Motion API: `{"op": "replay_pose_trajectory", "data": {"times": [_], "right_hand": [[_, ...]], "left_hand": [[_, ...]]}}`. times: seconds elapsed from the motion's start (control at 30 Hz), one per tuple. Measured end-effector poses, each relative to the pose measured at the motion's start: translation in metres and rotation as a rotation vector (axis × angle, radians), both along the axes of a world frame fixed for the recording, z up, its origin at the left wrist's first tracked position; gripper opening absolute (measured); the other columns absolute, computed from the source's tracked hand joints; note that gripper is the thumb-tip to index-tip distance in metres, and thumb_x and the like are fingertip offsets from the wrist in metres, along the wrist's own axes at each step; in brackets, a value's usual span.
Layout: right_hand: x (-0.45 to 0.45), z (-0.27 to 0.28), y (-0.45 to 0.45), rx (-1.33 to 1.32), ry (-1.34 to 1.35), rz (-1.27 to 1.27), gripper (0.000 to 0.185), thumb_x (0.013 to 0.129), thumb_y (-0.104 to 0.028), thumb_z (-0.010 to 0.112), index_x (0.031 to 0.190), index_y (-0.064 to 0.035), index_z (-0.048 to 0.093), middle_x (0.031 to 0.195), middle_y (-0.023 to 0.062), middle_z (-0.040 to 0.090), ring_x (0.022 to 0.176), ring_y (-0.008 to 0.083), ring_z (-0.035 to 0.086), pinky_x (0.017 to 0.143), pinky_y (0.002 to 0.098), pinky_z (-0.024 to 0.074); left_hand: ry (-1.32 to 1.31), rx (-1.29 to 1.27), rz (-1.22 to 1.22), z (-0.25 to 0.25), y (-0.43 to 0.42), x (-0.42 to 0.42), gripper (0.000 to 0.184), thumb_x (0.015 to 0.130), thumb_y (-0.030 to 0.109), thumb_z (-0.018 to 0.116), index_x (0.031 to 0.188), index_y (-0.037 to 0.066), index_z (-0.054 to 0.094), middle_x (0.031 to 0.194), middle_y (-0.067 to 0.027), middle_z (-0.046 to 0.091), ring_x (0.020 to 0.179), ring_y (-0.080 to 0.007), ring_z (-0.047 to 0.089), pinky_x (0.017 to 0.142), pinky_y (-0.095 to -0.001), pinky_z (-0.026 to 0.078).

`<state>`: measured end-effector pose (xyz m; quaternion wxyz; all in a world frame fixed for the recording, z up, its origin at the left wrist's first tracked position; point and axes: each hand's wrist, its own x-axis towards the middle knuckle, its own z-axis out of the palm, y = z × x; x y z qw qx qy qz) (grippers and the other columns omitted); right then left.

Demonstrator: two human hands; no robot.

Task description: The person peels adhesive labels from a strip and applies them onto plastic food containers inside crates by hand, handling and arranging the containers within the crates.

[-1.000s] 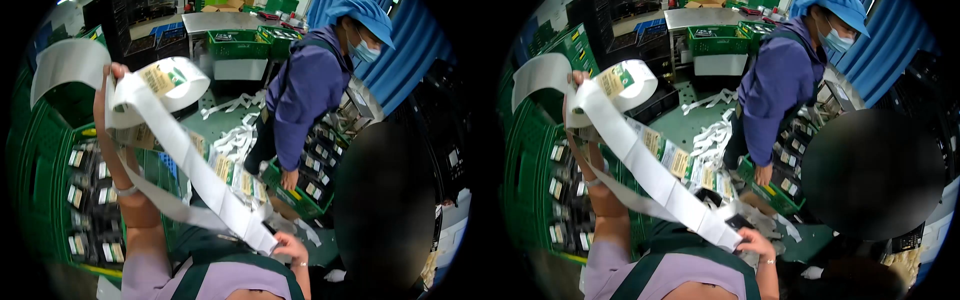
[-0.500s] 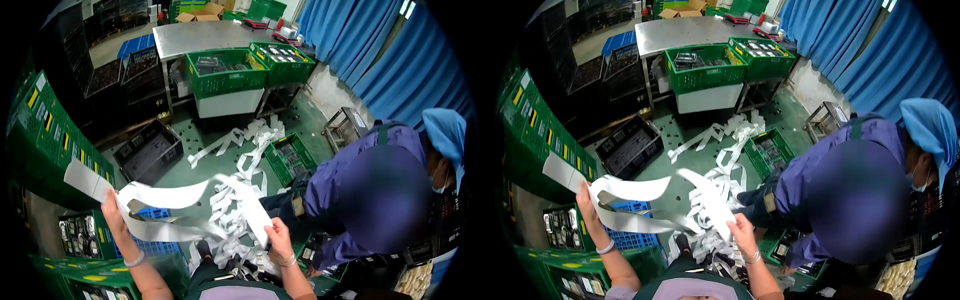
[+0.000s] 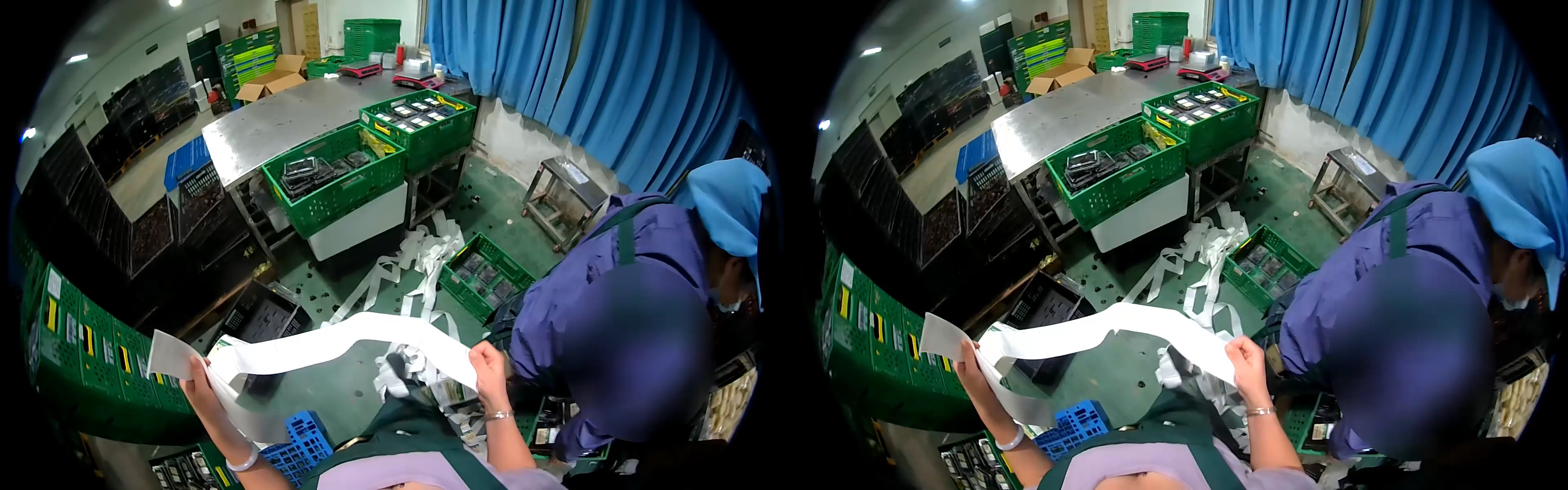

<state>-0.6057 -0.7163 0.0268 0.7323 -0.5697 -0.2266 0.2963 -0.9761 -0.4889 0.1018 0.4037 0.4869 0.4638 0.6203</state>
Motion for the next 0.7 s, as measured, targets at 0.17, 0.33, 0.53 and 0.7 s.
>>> {"op": "replay_pose_trajectory", "data": {"times": [0.17,0.33,0.53,0.7], "right_hand": [[0.076,-0.013,0.117,0.110,0.021,0.036,0.012,0.084,-0.007,0.055,0.074,-0.0028,0.052,0.066,-0.0046,0.049,0.060,0.0016,0.042,0.054,0.0178,0.0346],[0.119,0.000,0.280,0.248,0.027,0.068,0.007,0.084,-0.010,0.052,0.081,-0.0036,0.053,0.073,-0.0021,0.050,0.068,0.0064,0.046,0.063,0.0211,0.0388],[0.100,0.077,0.418,0.470,-0.282,0.574,0.012,0.083,-0.010,0.058,0.076,-0.0009,0.052,0.068,0.0008,0.050,0.067,0.0065,0.048,0.061,0.0224,0.0405],[0.113,-0.002,0.479,0.315,-0.426,0.689,0.024,0.083,-0.020,0.057,0.070,-0.0006,0.050,0.054,0.0126,0.046,0.048,0.0170,0.042,0.049,0.0306,0.0343]], "left_hand": [[-0.063,-0.097,0.277,0.021,0.032,0.086,0.028,0.089,0.030,0.050,0.083,0.003,0.048,0.075,-0.0013,0.045,0.068,-0.0077,0.041,0.059,-0.0244,0.034],[0.276,-0.040,0.501,0.015,0.122,0.115,0.035,0.090,0.034,0.047,0.090,-0.001,0.052,0.078,-0.0061,0.050,0.068,-0.0148,0.047,0.064,-0.0265,0.040],[1.165,0.328,0.689,0.041,0.175,0.117,0.039,0.092,0.027,0.046,0.108,-0.009,0.051,0.092,-0.0148,0.056,0.080,-0.0196,0.052,0.070,-0.0319,0.044],[0.782,0.099,0.298,-0.020,0.284,0.073,0.037,0.092,0.023,0.047,0.109,-0.009,0.051,0.095,-0.0159,0.056,0.083,-0.0191,0.052,0.073,-0.0320,0.043]]}}
